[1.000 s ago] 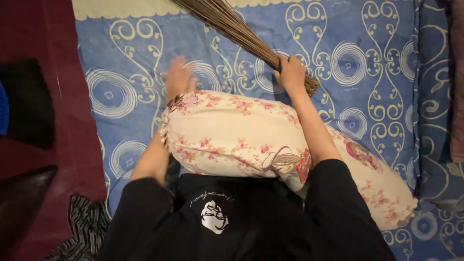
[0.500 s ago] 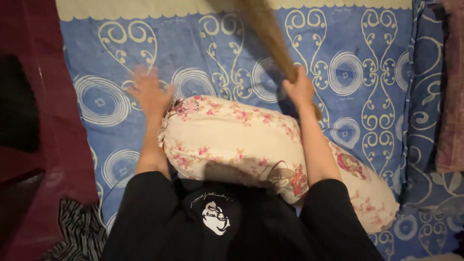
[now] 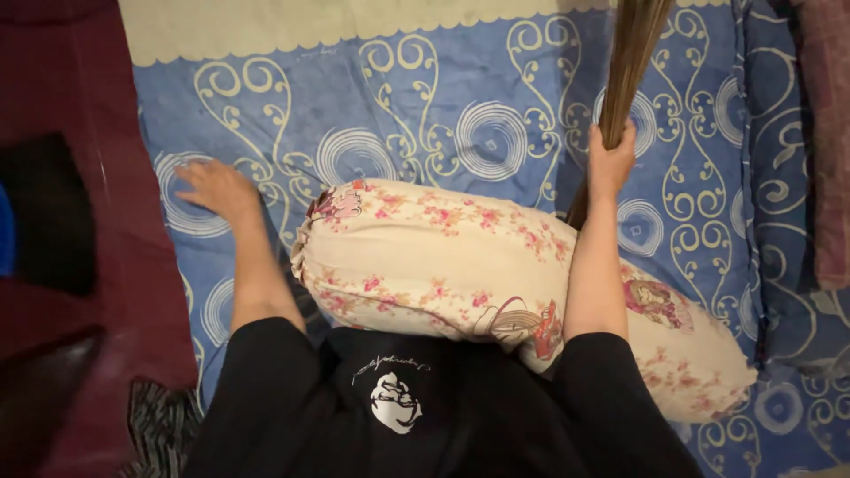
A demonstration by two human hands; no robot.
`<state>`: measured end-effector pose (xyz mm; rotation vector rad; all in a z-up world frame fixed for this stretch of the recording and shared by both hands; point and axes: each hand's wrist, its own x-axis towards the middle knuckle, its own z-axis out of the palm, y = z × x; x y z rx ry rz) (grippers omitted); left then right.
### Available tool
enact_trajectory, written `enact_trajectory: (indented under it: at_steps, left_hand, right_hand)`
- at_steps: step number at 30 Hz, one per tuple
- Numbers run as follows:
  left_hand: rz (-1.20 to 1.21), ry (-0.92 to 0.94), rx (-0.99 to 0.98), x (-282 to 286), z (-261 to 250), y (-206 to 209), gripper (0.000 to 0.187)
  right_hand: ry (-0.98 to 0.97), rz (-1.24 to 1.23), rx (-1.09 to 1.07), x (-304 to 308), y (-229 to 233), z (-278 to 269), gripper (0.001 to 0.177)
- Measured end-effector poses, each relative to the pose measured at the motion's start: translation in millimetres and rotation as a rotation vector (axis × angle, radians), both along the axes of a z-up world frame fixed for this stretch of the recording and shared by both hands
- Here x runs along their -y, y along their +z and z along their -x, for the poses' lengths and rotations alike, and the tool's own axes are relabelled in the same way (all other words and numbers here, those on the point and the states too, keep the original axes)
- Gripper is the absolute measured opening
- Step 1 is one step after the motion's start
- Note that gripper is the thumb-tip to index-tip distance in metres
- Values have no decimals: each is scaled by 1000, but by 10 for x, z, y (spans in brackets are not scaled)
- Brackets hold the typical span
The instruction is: The recorder uses a broom to sweep and hit pillows and bolsters on a bed to clean them.
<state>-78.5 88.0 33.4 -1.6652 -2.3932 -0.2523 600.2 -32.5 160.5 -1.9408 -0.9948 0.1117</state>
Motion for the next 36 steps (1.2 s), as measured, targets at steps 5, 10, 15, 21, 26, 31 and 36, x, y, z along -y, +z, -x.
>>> enact_trajectory:
  at_steps: [5, 10, 15, 21, 26, 31, 36]
  left_hand:
    - [-29, -18, -76, 233, 138, 110, 24]
    - [0, 62, 170, 253, 61, 318, 25]
    - [-329, 113, 472, 42, -143, 750, 28]
    - [-956, -431, 612, -507, -621, 1615, 47]
    - [-930, -718, 1024, -712, -1851, 2001, 83]
    - [-190, -713, 529, -724, -2788, 1214, 63]
    - [413, -1070, 491, 81, -2930, 992, 71]
  right_hand:
    - [-19, 82, 136, -75, -44, 60, 66]
    - [406, 707, 285, -294, -314, 596, 56]
    - [977, 841, 343, -218, 80, 1578, 65]
    - [1149, 538, 440, -156, 267, 1666, 61]
    - [775, 466, 325, -167, 431, 1305, 79]
    - [158, 471, 108, -227, 458, 671, 89]
    - [-103, 500, -19, -33, -368, -308, 90]
